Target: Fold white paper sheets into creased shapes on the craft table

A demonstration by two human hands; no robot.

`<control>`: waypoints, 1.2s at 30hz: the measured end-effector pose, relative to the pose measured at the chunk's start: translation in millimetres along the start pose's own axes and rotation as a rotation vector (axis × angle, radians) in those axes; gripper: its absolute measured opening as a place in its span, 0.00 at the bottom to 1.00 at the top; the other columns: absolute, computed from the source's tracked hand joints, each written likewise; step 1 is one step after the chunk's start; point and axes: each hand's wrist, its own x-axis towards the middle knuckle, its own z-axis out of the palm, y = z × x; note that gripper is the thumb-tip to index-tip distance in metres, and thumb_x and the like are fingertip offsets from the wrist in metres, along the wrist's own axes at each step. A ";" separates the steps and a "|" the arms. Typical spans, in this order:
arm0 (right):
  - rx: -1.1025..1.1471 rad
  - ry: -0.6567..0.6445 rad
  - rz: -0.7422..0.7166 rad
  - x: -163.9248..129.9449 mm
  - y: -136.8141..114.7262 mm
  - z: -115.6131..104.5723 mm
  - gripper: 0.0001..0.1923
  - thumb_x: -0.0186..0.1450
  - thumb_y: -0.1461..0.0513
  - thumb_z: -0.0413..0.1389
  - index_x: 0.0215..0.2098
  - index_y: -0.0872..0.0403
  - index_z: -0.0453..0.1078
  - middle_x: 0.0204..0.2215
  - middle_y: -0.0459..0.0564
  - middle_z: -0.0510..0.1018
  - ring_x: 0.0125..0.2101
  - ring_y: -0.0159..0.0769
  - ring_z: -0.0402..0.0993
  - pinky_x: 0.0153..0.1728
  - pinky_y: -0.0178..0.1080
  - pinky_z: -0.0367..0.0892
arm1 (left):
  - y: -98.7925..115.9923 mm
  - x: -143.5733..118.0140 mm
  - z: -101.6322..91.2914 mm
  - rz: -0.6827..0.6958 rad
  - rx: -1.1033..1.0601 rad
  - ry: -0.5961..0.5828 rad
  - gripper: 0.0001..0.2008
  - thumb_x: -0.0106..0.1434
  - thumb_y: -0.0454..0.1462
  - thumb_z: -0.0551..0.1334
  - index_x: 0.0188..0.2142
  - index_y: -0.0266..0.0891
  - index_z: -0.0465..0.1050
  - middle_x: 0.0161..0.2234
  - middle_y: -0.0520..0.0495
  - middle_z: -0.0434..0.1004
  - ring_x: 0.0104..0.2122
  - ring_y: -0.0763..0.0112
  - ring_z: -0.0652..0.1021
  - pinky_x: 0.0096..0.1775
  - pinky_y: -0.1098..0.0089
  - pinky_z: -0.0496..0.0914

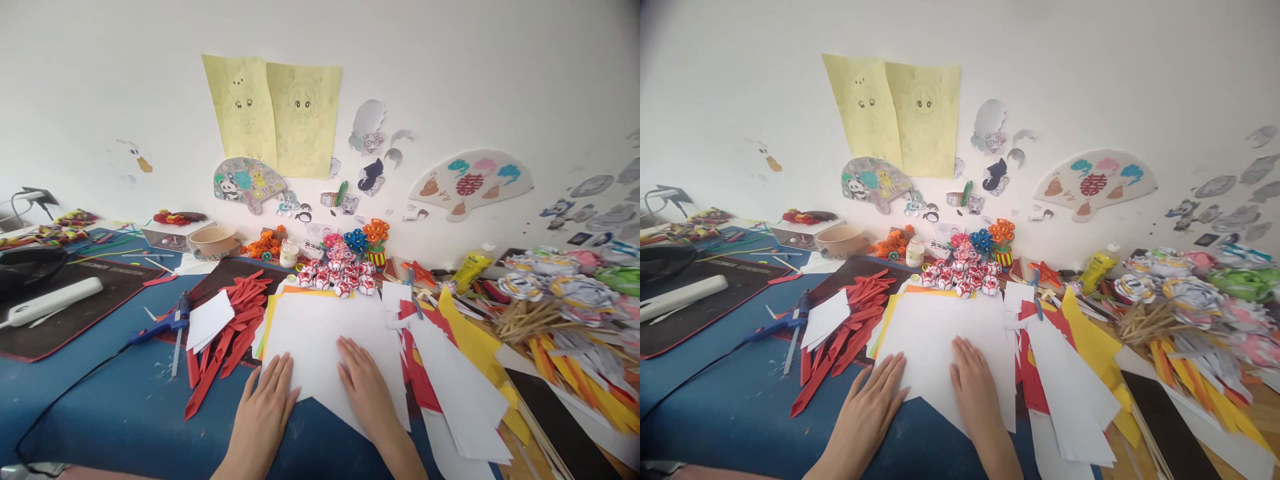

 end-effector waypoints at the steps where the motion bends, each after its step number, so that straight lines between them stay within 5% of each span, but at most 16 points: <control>1: -0.031 0.029 0.016 -3.2 2.1 0.6 0.23 0.70 0.61 0.41 0.62 0.54 0.60 0.60 0.51 0.65 0.60 0.40 0.60 0.60 0.48 0.58 | -0.7 4.2 0.2 0.022 -0.018 -0.006 0.23 0.70 0.43 0.48 0.62 0.42 0.60 0.61 0.47 0.62 0.59 0.58 0.66 0.56 0.56 0.63; 9: -0.221 0.207 0.113 -18.5 12.8 3.2 0.20 0.68 0.61 0.46 0.54 0.56 0.69 0.51 0.59 0.74 0.52 0.51 0.68 0.54 0.54 0.63 | -0.2 55.4 -6.9 0.254 -0.198 -0.114 0.20 0.70 0.40 0.49 0.60 0.43 0.62 0.60 0.47 0.65 0.59 0.61 0.66 0.57 0.58 0.61; 15: -0.051 0.211 0.110 -18.1 16.0 15.2 0.23 0.69 0.64 0.41 0.61 0.54 0.62 0.60 0.53 0.64 0.59 0.42 0.61 0.56 0.46 0.65 | 17.2 104.0 -18.7 0.085 -0.435 -0.234 0.14 0.66 0.36 0.52 0.37 0.39 0.76 0.36 0.45 0.80 0.37 0.65 0.76 0.41 0.67 0.66; 19: -0.001 0.172 0.139 -19.8 14.7 11.5 0.23 0.69 0.64 0.41 0.61 0.55 0.62 0.63 0.53 0.60 0.60 0.42 0.58 0.58 0.46 0.63 | 23.1 142.1 -9.4 -0.048 -0.735 -0.575 0.13 0.58 0.38 0.57 0.21 0.35 0.74 0.19 0.49 0.75 0.23 0.73 0.72 0.33 0.73 0.65; 26: 0.039 0.170 0.138 -20.7 16.4 7.9 0.24 0.69 0.65 0.42 0.61 0.52 0.61 0.62 0.51 0.61 0.61 0.40 0.57 0.59 0.46 0.61 | 24.2 173.1 4.4 -0.135 -0.796 -0.834 0.10 0.48 0.40 0.62 0.21 0.34 0.76 0.16 0.51 0.71 0.15 0.79 0.62 0.19 0.73 0.55; 36: 0.079 0.189 0.170 -20.2 13.7 3.8 0.24 0.68 0.66 0.42 0.60 0.51 0.64 0.61 0.50 0.63 0.60 0.39 0.60 0.58 0.44 0.63 | 22.3 182.1 13.6 -0.219 -0.862 -0.922 0.08 0.43 0.39 0.65 0.18 0.34 0.73 0.15 0.52 0.67 0.16 0.79 0.62 0.19 0.74 0.53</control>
